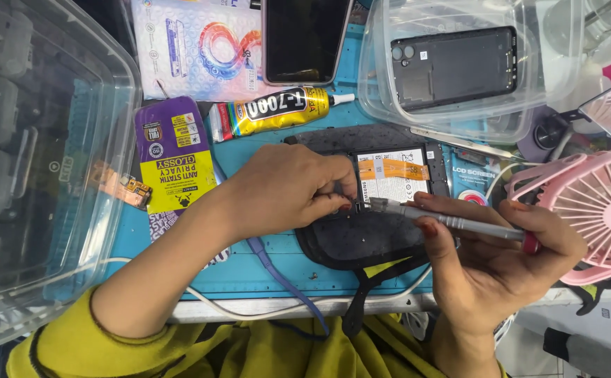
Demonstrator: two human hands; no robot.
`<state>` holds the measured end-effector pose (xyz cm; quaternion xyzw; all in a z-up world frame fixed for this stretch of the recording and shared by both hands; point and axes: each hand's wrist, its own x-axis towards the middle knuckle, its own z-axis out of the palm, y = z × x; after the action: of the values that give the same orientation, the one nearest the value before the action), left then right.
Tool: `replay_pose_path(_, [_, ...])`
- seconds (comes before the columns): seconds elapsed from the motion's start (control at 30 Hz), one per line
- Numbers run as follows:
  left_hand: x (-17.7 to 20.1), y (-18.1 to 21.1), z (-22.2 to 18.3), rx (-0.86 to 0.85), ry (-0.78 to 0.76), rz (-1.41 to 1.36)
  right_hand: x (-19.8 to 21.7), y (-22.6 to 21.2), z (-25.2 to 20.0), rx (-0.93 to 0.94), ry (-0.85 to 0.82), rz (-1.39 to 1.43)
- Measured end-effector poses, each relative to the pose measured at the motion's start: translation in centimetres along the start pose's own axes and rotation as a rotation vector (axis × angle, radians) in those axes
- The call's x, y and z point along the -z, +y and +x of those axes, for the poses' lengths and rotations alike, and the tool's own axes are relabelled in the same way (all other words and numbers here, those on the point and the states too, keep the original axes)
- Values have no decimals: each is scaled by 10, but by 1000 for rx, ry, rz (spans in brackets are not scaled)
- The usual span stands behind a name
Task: Disassembling and repairing internal components of a mobile phone using a screwdriver and manual manipulation
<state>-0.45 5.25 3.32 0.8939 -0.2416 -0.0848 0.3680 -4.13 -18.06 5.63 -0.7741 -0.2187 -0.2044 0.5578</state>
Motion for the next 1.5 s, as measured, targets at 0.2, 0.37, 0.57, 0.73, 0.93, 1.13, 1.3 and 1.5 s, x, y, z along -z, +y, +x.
replay_pose_path(0.2, [-4, -3, 0, -41, 31, 25, -1, 2, 2, 18, -18, 8])
replay_pose_path(0.37, [-3, -1, 0, -14, 23, 25, 0, 10, -1, 6, 10, 15])
replay_pose_path(0.57, [-2, 0, 0, -59, 63, 10, -3, 10, 0, 26, 19, -14])
replay_pose_path(0.73, [-1, 1, -1, -59, 111, 28, -5, 7, -2, -1, 22, 8])
replay_pose_path(0.93, [-4, -2, -1, -64, 111, 45, -6, 3, -1, 38, 44, -22])
replay_pose_path(1.13, [-5, -3, -1, -90, 120, 55, -7, 8, -3, 40, 51, 6])
replay_pose_path(1.3, [5, -5, -1, -64, 127, 83, -5, 8, -3, 40, 22, -13])
replay_pose_path(1.5, [21, -8, -5, 194, 123, 191, -7, 11, -12, -160, -8, 102])
